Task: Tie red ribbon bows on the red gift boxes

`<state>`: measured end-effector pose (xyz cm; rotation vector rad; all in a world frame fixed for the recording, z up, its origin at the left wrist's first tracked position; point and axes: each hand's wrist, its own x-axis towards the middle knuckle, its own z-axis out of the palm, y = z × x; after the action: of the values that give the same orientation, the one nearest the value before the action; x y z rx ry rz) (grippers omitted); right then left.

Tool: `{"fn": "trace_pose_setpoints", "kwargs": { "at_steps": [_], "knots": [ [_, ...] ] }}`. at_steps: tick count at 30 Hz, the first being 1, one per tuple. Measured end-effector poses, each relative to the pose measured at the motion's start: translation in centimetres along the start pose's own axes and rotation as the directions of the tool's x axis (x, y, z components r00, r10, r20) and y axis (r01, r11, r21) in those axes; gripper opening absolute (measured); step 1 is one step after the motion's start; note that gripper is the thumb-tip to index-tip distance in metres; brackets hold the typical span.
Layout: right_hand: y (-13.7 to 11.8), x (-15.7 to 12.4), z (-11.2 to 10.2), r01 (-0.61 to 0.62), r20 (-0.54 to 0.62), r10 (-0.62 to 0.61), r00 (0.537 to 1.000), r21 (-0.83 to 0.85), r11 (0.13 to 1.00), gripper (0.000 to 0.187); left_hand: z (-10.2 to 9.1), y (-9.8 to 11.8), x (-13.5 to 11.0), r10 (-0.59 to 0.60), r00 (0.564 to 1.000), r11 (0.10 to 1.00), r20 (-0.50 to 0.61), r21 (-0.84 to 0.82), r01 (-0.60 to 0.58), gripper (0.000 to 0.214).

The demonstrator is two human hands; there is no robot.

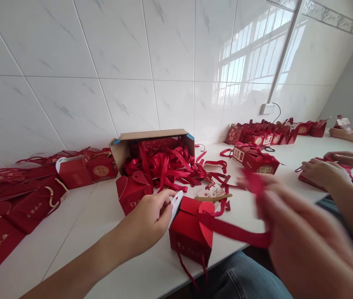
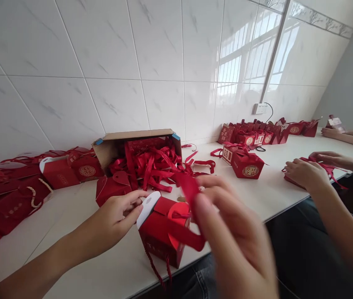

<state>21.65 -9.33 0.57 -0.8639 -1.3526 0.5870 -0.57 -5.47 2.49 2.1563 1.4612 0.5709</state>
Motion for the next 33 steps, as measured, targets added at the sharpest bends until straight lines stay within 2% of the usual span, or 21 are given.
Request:
{"fn": "trace_pose_setpoints", "kwargs": {
  "at_steps": [2,5,7,11,17,22,27,29,31,33],
  "knots": [
    [0.9,0.5,2.2,-0.110,0.135,0.120,0.983,-0.083,0.990,0.034,0.0,-0.1,0.0,0.001,1.000,0.998,-0.006,-0.061,-0.002,0.035],
    [2.7,0.8,4.7,-0.184,0.276,0.242,0.930,-0.221,0.958,0.035,0.1,-0.3,0.0,-0.002,1.000,0.994,-0.018,-0.112,0.000,0.037],
    [3.7,0.7,5.4,-0.218,0.305,0.298,0.905,-0.268,0.938,0.034,0.3,-0.3,0.0,-0.004,1.000,0.994,-0.019,-0.111,0.002,0.037],
    [4.5,0.4,5.4,-0.276,0.312,0.370,0.875,-0.306,0.911,0.033,0.4,-0.2,-0.2,0.014,1.000,0.992,-0.024,-0.122,-0.017,0.036],
    [4.3,0.5,5.9,-0.231,0.326,0.368,0.871,-0.389,0.892,0.031,0.3,0.4,-0.7,0.040,0.999,0.991,0.028,-0.129,-0.036,0.037],
    [4.0,0.5,6.3,-0.163,0.361,0.347,0.866,-0.451,0.877,0.033,0.5,0.2,-0.4,0.068,0.998,0.993,0.008,-0.101,-0.067,0.029],
    [4.2,0.3,6.3,-0.118,0.364,0.307,0.880,-0.458,0.881,0.033,0.8,-0.6,0.6,0.085,0.995,0.993,-0.043,-0.078,-0.088,0.021],
    [4.4,0.5,5.8,-0.100,0.349,0.268,0.898,-0.431,0.897,0.032,0.6,-1.1,0.9,0.063,0.996,0.998,-0.061,-0.006,-0.063,0.019],
    [4.5,0.9,4.6,-0.092,0.286,0.221,0.932,-0.403,0.911,0.030,0.1,-1.7,1.3,-0.019,0.998,0.978,-0.053,0.206,0.030,0.019],
    [4.4,1.3,3.0,-0.112,0.194,0.203,0.960,-0.400,0.910,0.029,-0.5,-2.7,1.8,-0.141,0.989,0.878,-0.053,0.455,0.150,0.017]
  ]
}}
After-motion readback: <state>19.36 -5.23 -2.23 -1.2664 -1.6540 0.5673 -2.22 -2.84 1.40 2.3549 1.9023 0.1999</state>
